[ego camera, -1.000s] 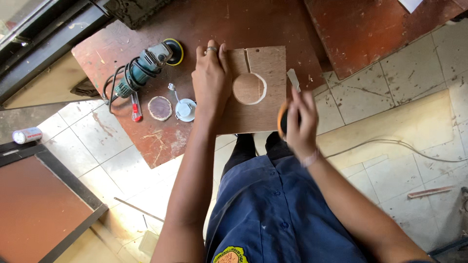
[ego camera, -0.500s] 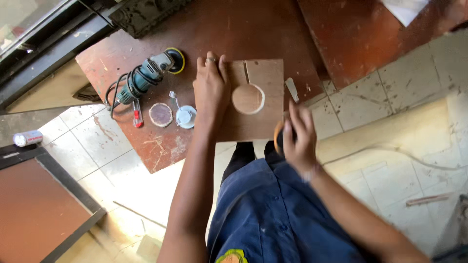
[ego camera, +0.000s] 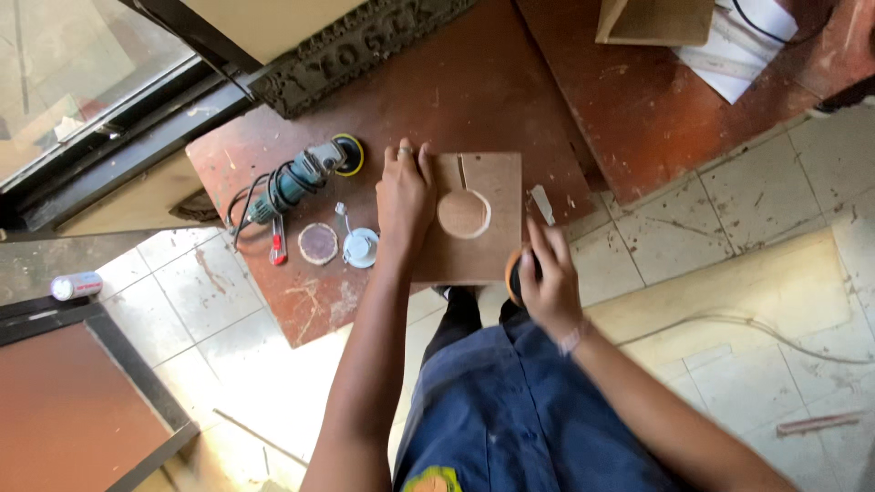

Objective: The person sands the sides and edges of a wooden box by hand using a circular sanding block.

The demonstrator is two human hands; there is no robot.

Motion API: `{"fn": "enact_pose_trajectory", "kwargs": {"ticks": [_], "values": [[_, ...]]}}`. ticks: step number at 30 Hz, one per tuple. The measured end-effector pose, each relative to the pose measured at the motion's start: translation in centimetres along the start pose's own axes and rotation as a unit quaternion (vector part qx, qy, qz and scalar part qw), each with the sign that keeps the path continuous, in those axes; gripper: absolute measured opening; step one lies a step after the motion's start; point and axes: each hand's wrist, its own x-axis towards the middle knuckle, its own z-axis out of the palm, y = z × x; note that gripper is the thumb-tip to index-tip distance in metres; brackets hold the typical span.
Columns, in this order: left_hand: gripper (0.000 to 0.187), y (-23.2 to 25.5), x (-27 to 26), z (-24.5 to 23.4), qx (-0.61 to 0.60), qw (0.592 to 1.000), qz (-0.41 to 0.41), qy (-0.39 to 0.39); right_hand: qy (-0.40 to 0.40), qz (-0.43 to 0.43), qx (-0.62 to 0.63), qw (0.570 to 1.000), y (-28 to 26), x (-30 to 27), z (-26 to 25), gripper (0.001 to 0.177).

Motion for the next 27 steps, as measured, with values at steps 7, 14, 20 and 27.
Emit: {"fn": "enact_pose_trajectory", "kwargs": {"ticks": [7,14,20,27], "values": [[0.045,-1.1,0.0,0.7,0.022,1.000,0.014,-0.007,0.108,-0.091,-0.075,0.987,5.5,13.2,5.9,0.034],[0.044,-1.2,0.6,0.7,0.018,1.000,-0.016,0.011,0.017,0.005,0.032,0.999,-1.4,1.0,1.1,0.044],[0.040,-0.9,1.3,0.3,0.010,1.000,0.021,0.014,0.110,-0.057,-0.005,0.992,5.0,12.3,5.8,0.032],[0.042,-0.4,1.2,0.5,0.039,0.999,-0.036,0.011,0.019,0.003,0.052,0.998,0.0,1.7,2.3,0.045]]}}
